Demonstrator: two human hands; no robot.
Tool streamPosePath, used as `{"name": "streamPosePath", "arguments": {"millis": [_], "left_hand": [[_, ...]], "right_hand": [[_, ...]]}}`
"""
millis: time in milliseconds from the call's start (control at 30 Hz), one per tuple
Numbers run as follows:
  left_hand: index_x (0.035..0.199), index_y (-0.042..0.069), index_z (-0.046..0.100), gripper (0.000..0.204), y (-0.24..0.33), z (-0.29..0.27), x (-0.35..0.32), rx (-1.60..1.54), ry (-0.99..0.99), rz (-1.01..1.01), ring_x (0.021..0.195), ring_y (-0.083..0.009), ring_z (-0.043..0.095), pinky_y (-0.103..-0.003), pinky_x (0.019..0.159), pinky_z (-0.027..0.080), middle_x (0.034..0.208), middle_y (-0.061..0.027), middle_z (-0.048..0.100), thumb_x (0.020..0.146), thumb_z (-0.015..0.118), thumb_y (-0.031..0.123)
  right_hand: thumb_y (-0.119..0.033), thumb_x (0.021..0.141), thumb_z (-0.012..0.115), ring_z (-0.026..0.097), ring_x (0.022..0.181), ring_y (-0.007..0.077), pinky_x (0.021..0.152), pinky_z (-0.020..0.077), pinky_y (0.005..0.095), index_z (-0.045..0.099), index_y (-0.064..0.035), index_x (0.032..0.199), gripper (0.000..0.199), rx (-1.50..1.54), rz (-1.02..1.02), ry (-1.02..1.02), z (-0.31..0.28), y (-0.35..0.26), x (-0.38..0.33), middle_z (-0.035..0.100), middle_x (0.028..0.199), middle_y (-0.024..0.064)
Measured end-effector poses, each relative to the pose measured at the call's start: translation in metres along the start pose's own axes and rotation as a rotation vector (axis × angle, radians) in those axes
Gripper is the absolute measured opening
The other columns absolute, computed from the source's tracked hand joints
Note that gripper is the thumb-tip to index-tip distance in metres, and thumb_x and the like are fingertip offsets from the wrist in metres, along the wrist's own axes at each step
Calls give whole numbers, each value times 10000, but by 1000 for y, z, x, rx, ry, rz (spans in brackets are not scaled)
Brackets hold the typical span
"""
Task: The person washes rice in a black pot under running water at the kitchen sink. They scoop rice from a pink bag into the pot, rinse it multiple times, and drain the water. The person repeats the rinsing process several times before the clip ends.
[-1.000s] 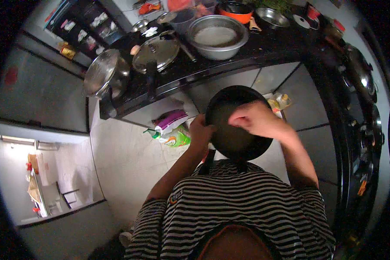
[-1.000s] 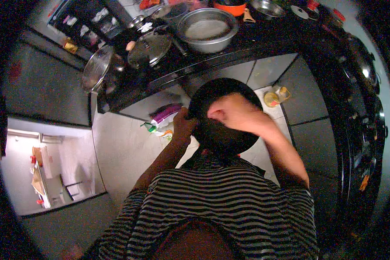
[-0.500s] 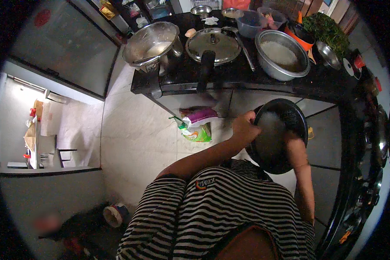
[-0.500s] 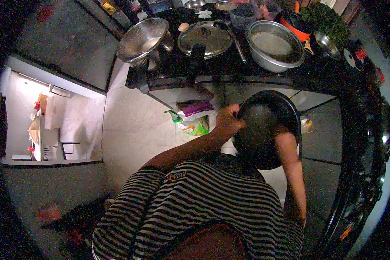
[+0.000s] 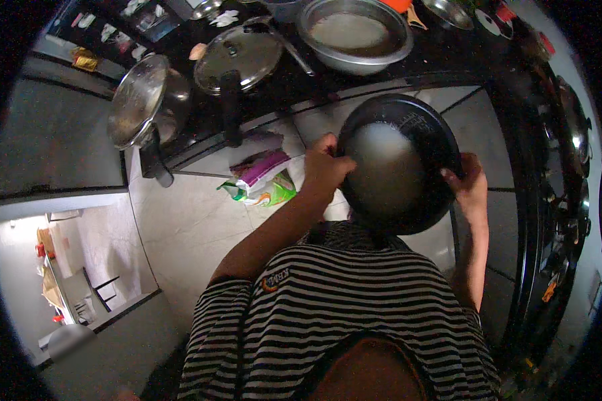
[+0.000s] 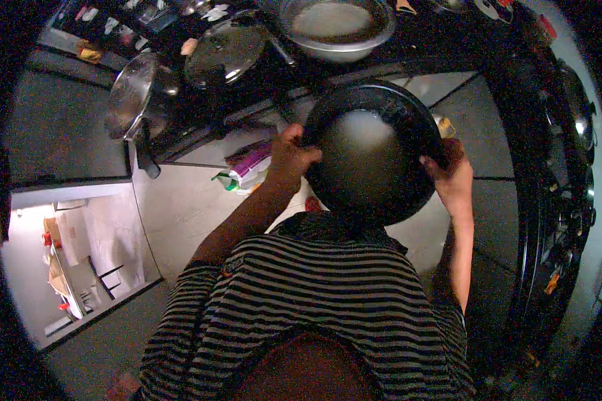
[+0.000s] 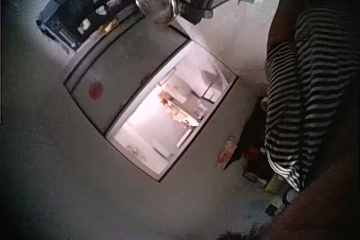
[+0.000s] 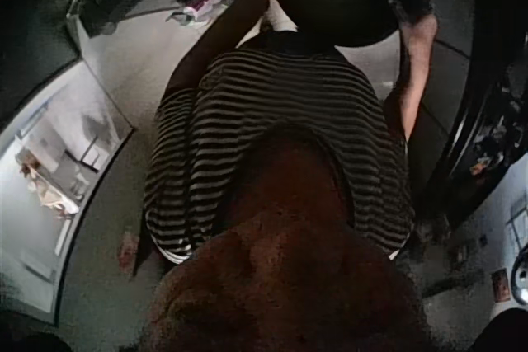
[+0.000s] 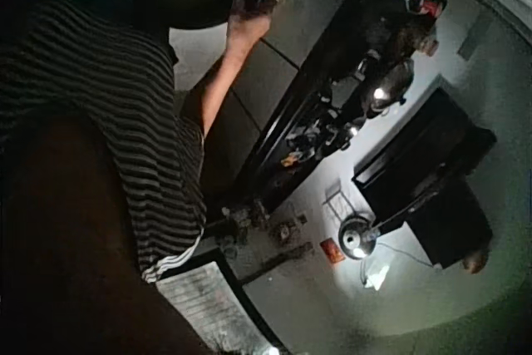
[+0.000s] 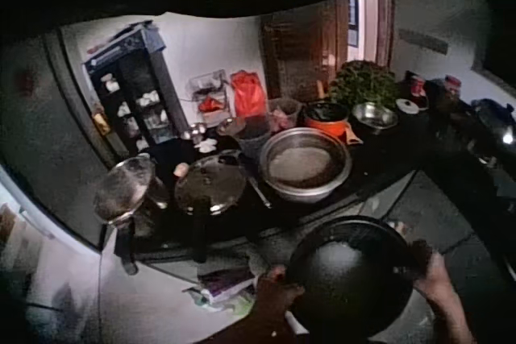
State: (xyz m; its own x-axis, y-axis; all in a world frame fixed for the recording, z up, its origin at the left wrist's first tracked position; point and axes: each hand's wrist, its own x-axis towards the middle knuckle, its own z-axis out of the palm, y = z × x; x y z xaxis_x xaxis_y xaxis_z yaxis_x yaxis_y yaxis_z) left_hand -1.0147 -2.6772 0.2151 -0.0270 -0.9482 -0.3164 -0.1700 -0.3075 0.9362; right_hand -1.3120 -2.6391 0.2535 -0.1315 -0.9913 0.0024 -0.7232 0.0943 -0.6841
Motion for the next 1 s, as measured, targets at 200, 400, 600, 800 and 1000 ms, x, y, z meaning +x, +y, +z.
{"name": "streamPosePath", "arguments": {"millis": [200, 400, 600, 800, 1000], "left_hand": [[803, 18, 536, 228, 13, 40, 25, -514, -88, -87, 635, -162, 541, -295, 542, 431, 721, -49, 564, 599, 637, -4], [1052, 5, 548, 374, 80, 78, 40, -708, -261, -92, 787, -212, 615, -311, 678, 513, 937, -91, 617, 721, 679, 120], [1047, 88, 617, 206, 109, 97, 103, -1019, -401, -94, 915, -147, 610, -297, 823, 457, 978, -23, 647, 856, 600, 162], [1004, 118, 565, 241, 130, 91, 140, -1142, -357, -113, 892, -162, 581, -354, 780, 456, 932, -9, 623, 904, 519, 333], [979, -8, 522, 519, 124, 79, 158, -942, -835, -222, 859, -272, 609, -396, 676, 523, 960, -172, 606, 943, 362, 485]], "right_hand": [[96, 688, 533, 564, 937, 176, 858, 425, 295, 524, 11, 1110, 430, 473, -71, 65, -41, 4, 54, 600, 1013, 82], [26, 661, 566, 532, 1004, 179, 898, 390, 291, 541, 14, 1141, 480, 347, -104, 147, -109, -6, 117, 583, 1073, 82], [8, 719, 569, 526, 1085, 188, 944, 389, 305, 548, -8, 1198, 479, 183, -216, 233, -160, -37, 173, 578, 1180, 95], [5, 721, 543, 483, 1166, 212, 994, 344, 324, 525, -11, 1235, 514, 84, -324, 229, -168, -100, 234, 540, 1241, 115], [37, 678, 559, 540, 1061, 174, 917, 412, 297, 552, -6, 1195, 519, -85, -362, 260, -158, -129, 293, 601, 1124, 103]]}}
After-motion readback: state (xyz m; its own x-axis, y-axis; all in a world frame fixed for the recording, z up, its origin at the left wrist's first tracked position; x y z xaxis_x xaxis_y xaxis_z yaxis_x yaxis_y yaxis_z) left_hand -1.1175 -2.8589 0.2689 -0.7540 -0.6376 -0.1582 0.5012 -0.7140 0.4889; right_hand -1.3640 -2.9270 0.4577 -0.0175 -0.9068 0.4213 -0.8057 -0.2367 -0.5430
